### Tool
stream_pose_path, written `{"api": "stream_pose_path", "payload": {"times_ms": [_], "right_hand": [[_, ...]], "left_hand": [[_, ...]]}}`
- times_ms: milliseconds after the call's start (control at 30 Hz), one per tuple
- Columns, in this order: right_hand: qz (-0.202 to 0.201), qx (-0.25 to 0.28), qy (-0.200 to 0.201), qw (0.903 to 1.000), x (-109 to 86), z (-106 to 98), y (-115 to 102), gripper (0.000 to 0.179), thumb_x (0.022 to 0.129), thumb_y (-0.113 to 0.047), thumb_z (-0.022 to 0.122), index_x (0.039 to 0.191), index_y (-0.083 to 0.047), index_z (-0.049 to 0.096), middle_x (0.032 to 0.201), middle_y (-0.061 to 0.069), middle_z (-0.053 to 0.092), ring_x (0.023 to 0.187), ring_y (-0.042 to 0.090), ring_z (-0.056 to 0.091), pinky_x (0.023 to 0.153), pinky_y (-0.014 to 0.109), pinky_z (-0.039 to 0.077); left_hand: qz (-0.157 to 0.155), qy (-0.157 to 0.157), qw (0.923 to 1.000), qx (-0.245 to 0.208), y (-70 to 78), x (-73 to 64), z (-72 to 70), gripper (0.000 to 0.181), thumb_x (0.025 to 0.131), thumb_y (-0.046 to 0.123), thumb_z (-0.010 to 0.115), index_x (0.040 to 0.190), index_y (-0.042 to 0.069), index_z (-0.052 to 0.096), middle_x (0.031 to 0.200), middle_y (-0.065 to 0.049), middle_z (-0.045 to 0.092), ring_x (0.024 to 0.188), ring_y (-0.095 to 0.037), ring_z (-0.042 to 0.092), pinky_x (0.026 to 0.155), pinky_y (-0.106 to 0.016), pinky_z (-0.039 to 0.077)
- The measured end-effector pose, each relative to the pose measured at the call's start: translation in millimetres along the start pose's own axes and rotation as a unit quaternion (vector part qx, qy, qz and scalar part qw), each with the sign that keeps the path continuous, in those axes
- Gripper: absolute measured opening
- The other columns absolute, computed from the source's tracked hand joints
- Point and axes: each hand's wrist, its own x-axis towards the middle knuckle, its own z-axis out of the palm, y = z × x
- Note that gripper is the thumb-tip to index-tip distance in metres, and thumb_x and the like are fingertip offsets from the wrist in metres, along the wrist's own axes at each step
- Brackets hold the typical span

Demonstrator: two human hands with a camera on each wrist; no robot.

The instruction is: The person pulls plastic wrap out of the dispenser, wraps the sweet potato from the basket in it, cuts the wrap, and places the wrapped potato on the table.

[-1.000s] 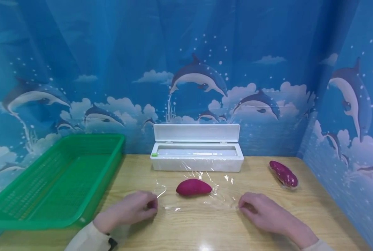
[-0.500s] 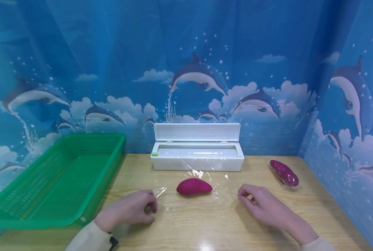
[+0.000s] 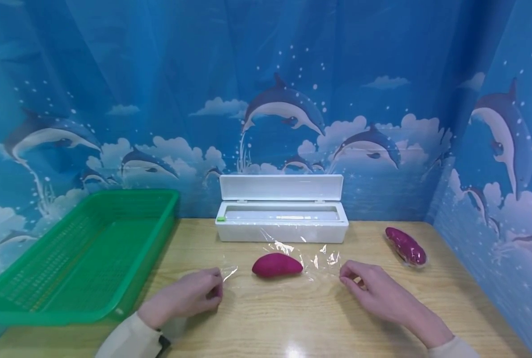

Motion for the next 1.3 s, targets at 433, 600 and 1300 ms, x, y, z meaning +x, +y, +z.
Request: {"api": "stream_pose_path", "payload": {"times_ms": [433,600,1300], "right_hand": [[-0.023,-0.022,0.049,0.9983,7.5,1.6,2.0,0.01,0.095,-0.004,0.067,0.097,-0.014,0.069,0.09,-0.005,0.073,0.084,0.002,0.068,0.068,0.023,0.058],[-0.023,-0.03,0.078,0.9962,16.7,2.3,4.6,0.011,0.093,-0.002,0.069,0.096,-0.013,0.069,0.09,-0.002,0.074,0.084,-0.002,0.066,0.066,0.023,0.058],[0.058,-0.058,0.02,0.9964,52.7,7.0,25.5,0.005,0.096,-0.014,0.066,0.093,-0.011,0.069,0.088,-0.005,0.073,0.083,0.011,0.069,0.075,0.031,0.058]], "left_hand": [[-0.039,0.046,0.9936,-0.095,-13.6,5.1,-24.1,0.004,0.099,0.015,0.063,0.101,0.012,0.063,0.1,0.001,0.059,0.088,-0.009,0.06,0.072,-0.022,0.054],[-0.066,0.062,0.9852,-0.146,-17.5,13.6,-28.9,0.007,0.102,0.017,0.057,0.106,0.013,0.06,0.102,0.0,0.062,0.093,-0.013,0.061,0.078,-0.028,0.055],[-0.133,0.091,0.9729,-0.166,-32.6,53.2,-21.1,0.007,0.099,0.013,0.055,0.101,0.008,0.059,0.08,-0.003,0.068,0.067,-0.014,0.056,0.061,-0.029,0.045]]}}
